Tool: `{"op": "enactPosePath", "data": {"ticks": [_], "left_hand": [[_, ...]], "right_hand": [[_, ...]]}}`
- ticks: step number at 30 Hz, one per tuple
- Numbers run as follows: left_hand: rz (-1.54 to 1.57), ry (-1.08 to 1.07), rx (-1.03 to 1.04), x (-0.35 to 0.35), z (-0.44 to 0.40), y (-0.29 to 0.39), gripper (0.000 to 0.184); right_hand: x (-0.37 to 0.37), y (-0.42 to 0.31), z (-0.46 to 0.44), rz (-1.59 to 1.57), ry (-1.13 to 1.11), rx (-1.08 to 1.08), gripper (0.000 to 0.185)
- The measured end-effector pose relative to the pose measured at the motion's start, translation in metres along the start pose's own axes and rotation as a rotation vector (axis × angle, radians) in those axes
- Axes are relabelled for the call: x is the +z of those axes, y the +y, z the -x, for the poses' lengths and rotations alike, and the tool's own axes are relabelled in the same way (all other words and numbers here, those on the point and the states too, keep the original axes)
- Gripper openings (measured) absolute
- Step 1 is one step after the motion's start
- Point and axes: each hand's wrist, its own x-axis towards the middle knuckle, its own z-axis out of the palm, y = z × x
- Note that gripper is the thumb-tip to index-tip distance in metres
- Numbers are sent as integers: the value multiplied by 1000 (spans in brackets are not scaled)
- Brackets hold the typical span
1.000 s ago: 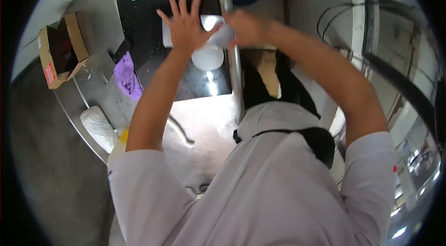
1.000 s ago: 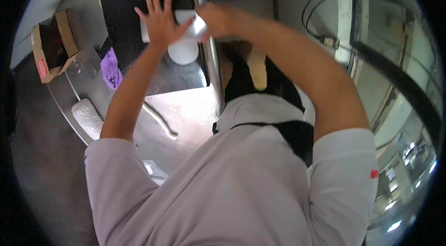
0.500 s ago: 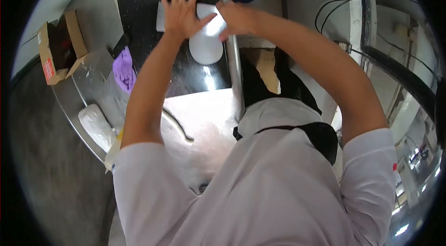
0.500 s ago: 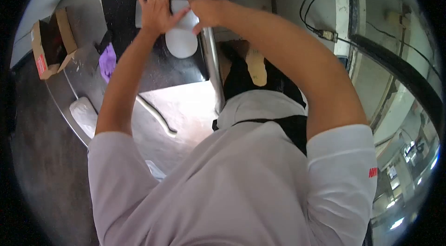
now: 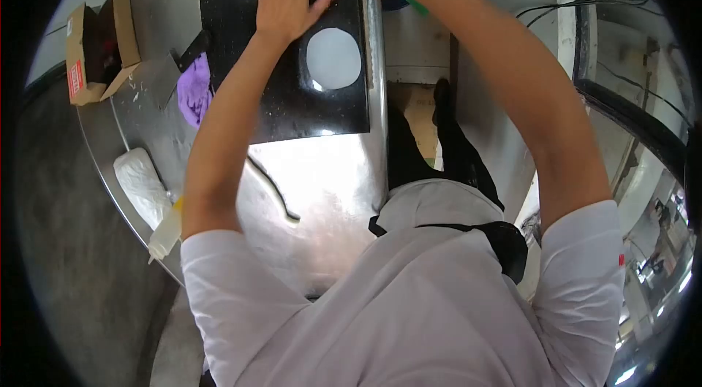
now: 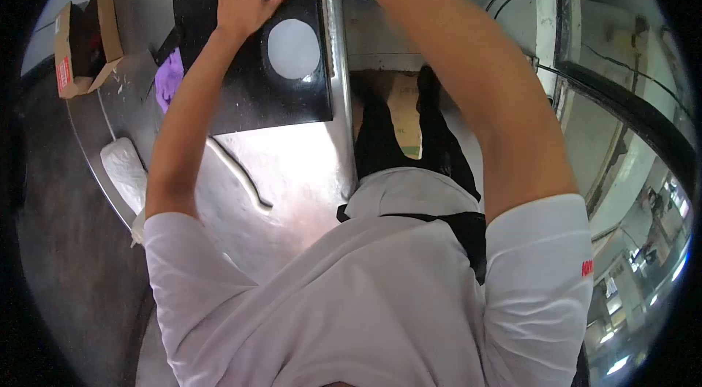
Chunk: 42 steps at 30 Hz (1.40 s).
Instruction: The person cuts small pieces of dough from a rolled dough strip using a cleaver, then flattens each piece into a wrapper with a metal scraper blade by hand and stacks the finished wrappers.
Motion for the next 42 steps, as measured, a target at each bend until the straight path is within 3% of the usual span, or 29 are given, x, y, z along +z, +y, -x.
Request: {"op": "enactPosePath", "data": {"ticks": [1, 2, 3, 5, 6, 7, 8, 9, 11, 12, 17, 19, 21, 23, 25, 27, 29, 33, 38, 42], "left_hand": [[107, -33, 188, -6, 11, -2, 86], [239, -142, 289, -21, 28, 8, 78], [315, -329, 331, -27, 44, 15, 81], [180, -441, 418, -40, 60, 34, 75], [176, -440, 413, -37, 62, 38, 75], [191, -409, 367, -32, 61, 41, 63], [201, -371, 324, -29, 58, 42, 50], [191, -363, 328, -36, 53, 45, 50], [97, -413, 317, -56, 37, 52, 23], [134, -554, 247, -60, 31, 51, 17], [259, -583, 272, -84, 25, 37, 19], [322, -533, 290, -91, 28, 31, 19], [544, -742, -72, -97, 33, 22, 18], [562, -677, -153, -84, 52, 1, 14], [835, -401, -491, -56, 78, -29, 17], [875, -319, -610, -47, 96, -47, 18], [1144, -232, -1063, -62, 111, -45, 19], [1227, -176, -1070, -79, 108, -56, 30], [1175, 29, -1092, -104, 27, -72, 30], [1257, 147, -1037, -90, -48, -114, 31]], "right_hand": [[-2, -8, 12, -1, -3, -9, 32], [-5, -6, 29, -39, -170, 43, 45], [-4, -8, 52, -82, -343, 100, 59], [11, -17, 112, -116, -387, 58, 57], [17, -21, 133, -194, -398, 154, 56], [18, -30, 146, -268, -403, 252, 55], [15, -35, 153, -261, -395, 241, 55], [12, -44, 160, -279, -418, 273, 53], [10, -54, 177, -292, -430, 303, 52], [15, -53, 189, -272, -425, 300, 52], [15, -80, 256, -354, -537, 377, 51], [17, -86, 285, -220, -639, 360, 49], [2, -103, 300, -243, -634, 410, 50], [-15, -102, 299, -240, -698, 408, 50], [-28, -101, 296, -245, -771, 414, 49], [-40, -94, 280, -181, -736, 413, 46], [-46, -88, 255, -118, -752, 386, 45], [-54, -74, 188, -118, -833, 269, 43], [-30, -30, 109, -244, -890, 84, 43], [-40, -23, 55, -161, -987, 151, 45]]}}
